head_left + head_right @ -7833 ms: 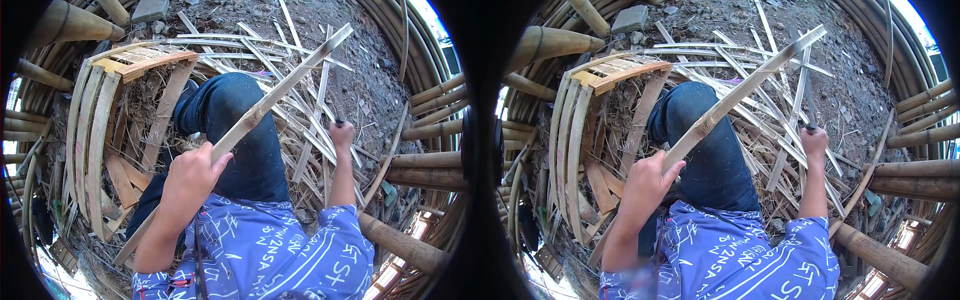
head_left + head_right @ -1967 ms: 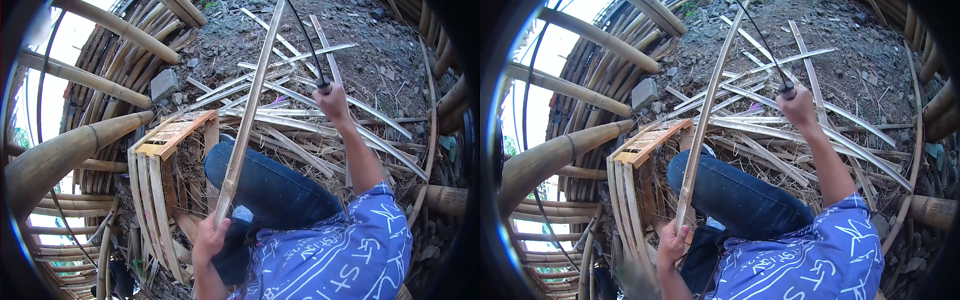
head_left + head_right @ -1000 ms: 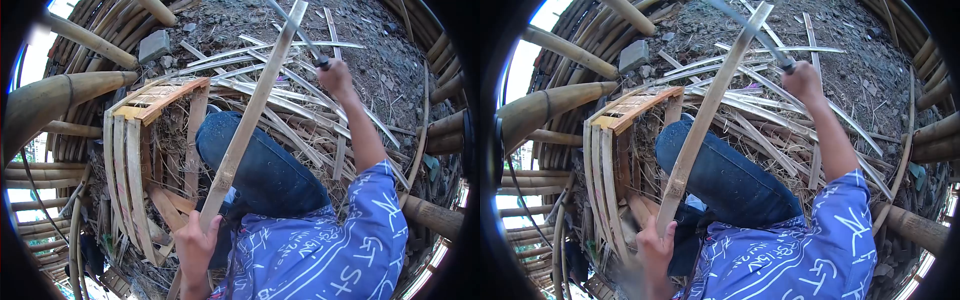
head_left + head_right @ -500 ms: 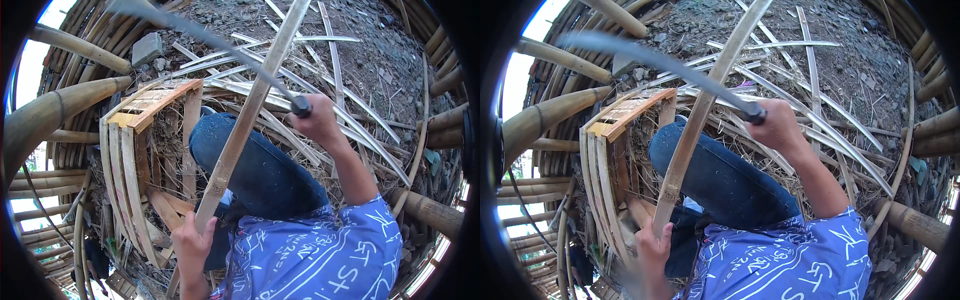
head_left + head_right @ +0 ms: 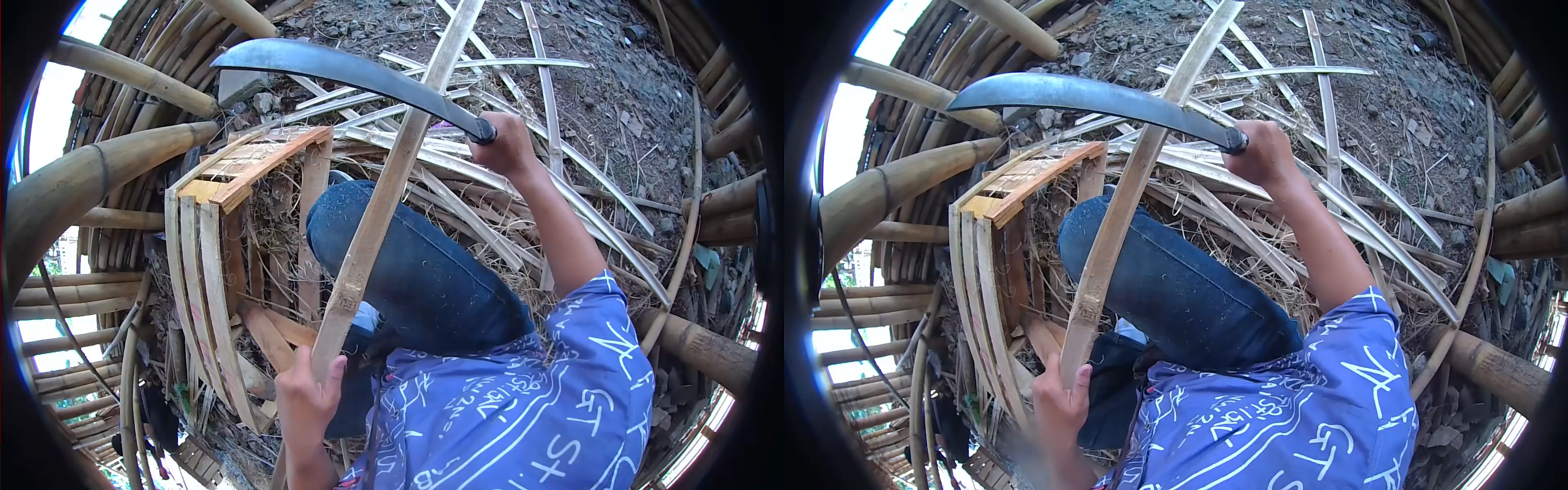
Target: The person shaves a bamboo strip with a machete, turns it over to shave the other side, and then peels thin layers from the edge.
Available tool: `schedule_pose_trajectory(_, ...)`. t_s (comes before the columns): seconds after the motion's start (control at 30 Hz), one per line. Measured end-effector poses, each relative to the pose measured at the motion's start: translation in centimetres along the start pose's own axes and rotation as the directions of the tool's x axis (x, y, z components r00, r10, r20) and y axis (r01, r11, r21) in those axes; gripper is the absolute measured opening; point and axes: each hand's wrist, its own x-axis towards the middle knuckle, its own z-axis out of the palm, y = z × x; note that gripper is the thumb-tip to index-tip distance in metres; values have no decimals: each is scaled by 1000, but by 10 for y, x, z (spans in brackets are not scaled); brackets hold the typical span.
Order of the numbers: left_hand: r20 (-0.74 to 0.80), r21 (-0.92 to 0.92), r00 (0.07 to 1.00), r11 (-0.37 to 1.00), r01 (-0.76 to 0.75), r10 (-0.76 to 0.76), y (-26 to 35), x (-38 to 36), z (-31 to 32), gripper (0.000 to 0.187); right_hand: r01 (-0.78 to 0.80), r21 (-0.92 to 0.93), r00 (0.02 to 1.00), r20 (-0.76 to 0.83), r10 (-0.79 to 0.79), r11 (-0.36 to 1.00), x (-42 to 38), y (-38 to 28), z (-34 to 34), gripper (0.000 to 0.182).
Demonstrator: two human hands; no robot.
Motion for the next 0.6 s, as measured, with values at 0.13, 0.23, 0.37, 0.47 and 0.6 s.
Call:
schedule_pose_trajectory(0.13, 1, 11, 1000, 1000, -20, 20, 2, 3, -3, 38, -18, -18, 1000, -24, 18, 1000, 3, 6, -1, 12)
schedule_pose_trajectory(0.23, 25, 54, 1000, 998, 17, -19, 9, 4, -9, 39, -26, -22, 1000, -14, 25, 999, 4, 10, 1, 12)
schedule_pose_trajectory(0.37, 39, -13, 994, 995, 100, -99, 1, -3, -16, 41, -253, 5, 968, -5, 253, 968, 14, 65, 7, 13)
schedule_pose_trajectory(0.47, 68, 0, 993, 995, 100, -100, -4, -4, -22, 42, -265, -150, 964, -41, 262, 952, 9, 82, -2, 17)
schedule_pose_trajectory(0.6, 98, 6, 980, 985, 172, -171, 5, -14, -32, 42, -470, -81, 883, -55, 466, 879, 5, 103, -1, 22)
